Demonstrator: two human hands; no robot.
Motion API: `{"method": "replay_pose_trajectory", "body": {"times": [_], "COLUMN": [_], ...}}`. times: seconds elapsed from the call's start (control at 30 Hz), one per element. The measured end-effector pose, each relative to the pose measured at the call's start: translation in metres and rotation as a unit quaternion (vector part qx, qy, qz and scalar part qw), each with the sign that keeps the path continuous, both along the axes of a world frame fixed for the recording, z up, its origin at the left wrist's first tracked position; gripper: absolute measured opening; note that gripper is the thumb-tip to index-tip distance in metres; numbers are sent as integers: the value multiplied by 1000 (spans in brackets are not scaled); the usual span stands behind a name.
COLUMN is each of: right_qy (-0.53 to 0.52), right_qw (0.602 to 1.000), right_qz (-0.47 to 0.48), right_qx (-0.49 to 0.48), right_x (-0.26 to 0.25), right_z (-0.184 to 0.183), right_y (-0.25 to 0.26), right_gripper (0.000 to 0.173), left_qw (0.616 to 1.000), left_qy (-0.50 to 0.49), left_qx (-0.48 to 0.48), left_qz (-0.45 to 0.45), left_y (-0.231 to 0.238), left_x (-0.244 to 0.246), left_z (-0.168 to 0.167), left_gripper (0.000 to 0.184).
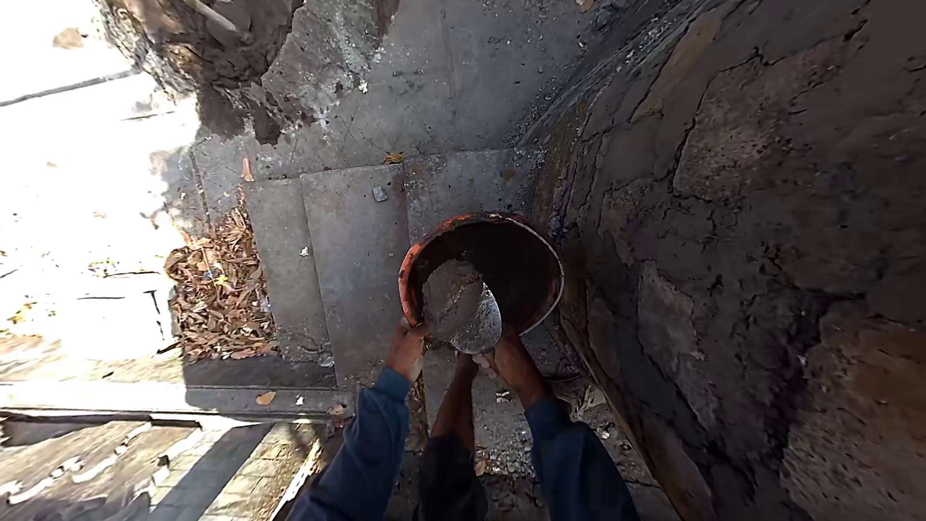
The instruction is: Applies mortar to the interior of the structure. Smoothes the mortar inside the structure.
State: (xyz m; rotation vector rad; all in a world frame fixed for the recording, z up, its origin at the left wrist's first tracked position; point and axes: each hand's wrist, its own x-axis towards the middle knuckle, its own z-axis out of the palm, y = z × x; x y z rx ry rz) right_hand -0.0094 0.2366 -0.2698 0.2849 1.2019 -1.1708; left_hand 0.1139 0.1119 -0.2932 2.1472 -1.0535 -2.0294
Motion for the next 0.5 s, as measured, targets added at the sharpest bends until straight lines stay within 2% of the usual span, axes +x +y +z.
{"method": "replay_pose_trajectory", "body": {"times": [0.07, 0.13, 0.17, 0.2, 0.23, 0.27, 0.33, 0.4, 0.47, 0.5], "right_qy": [31, 79, 111, 168, 239, 301, 379, 396, 394, 387], "right_qw": [999, 996, 993, 985, 969, 949, 909, 891, 899, 909], "right_qz": [-13, -2, 10, 23, 48, 81, 107, 96, 84, 86], "right_qx": [6, 39, 44, 39, 34, 54, 140, 200, 174, 131], "right_x": [1, 5, 8, 15, 24, 29, 16, -11, -15, -5], "right_z": [22, 58, 77, 93, 104, 113, 136, 170, 193, 202], "right_y": [-2, 0, 4, 9, 18, 25, 26, 12, 20, 32], "right_gripper": [39, 30, 24, 20, 23, 28, 27, 24, 25, 25], "left_qw": [998, 990, 980, 981, 991, 988, 986, 986, 985, 986], "left_qy": [-34, 21, 62, 75, 26, -36, -45, -20, -23, -38], "left_qx": [31, 24, 5, 0, 60, 143, 147, 148, 154, 157], "left_qz": [-34, -138, -187, -177, -113, -43, 64, 76, 67, 51], "left_y": [-3, 1, 4, 11, 13, 10, 24, 31, 40, 43], "left_x": [8, 49, 62, 58, 35, 8, -14, -24, -25, -21], "left_z": [-40, -133, -181, -211, -209, -188, -167, -144, -133, -124], "left_gripper": [37, 43, 41, 32, 21, 20, 25, 26, 31, 36]}}
